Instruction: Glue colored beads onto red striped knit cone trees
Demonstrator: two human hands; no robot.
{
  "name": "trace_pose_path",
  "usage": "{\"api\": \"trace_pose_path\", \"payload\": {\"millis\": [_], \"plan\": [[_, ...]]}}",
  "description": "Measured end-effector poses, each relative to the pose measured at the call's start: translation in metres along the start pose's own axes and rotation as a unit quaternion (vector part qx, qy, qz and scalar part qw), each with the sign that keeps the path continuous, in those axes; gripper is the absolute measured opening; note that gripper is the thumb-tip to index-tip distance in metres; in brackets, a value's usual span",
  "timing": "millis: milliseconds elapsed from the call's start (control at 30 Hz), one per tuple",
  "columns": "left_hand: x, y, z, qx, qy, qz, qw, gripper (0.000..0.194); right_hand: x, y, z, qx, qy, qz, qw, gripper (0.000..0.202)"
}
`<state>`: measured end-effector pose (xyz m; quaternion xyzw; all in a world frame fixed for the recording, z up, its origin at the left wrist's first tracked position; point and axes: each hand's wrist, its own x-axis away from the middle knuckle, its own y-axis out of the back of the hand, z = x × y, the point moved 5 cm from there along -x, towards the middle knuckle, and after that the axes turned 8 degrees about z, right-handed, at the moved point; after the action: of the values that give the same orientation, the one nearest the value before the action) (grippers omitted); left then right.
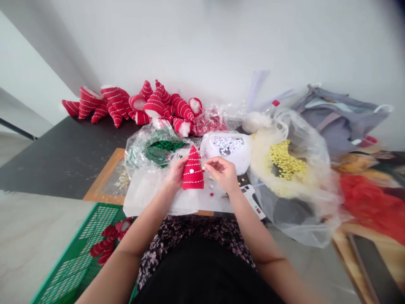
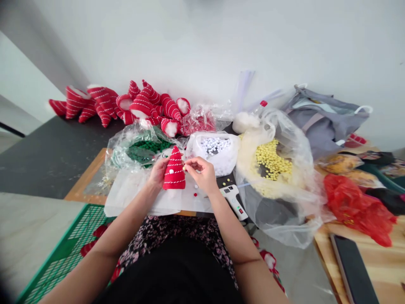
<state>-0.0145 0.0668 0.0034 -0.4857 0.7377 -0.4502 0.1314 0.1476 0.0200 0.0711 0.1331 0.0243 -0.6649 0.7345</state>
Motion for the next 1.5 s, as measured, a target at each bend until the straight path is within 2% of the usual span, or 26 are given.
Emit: {"api": "trace_pose_path", "payload": {"millis": [433,733,933,1167,1400,1500], "plan": [[0.002,-0.001,0.000,0.012,0.016,-0.026,0.999,0.017,0.007,-0.008,-0.010,0.020,0.002,0.028,0.999,0.031],[0.000,0.000,0.001,-0.001,0.003,-0.006,1.000,0.027,0.008,-0.008,-0.004,0.021,0.054,0.017,0.998,0.026],[-0.003,0.003,0.003,-0.002,0.001,0.014,1.000,0.037,0.010,-0.011,-0.010,-0.028,0.016,0.026,0.999,0.023],[-0.003,0.002,0.003,-0.017,-0.010,0.022,1.000,0.037,0.009,-0.012,-0.005,-0.015,0.022,0.047,0.999,0.015],[-0.004,0.006,0.004,-0.008,-0.006,0.023,1.000,0.035,0.013,0.003,0.002,-0.007,0.035,-0.031,0.999,0.018],[-0.004,0.005,0.003,-0.008,-0.003,0.030,1.000,0.037,0.013,0.005,0.003,0.045,0.061,-0.045,0.996,0.013]]}}
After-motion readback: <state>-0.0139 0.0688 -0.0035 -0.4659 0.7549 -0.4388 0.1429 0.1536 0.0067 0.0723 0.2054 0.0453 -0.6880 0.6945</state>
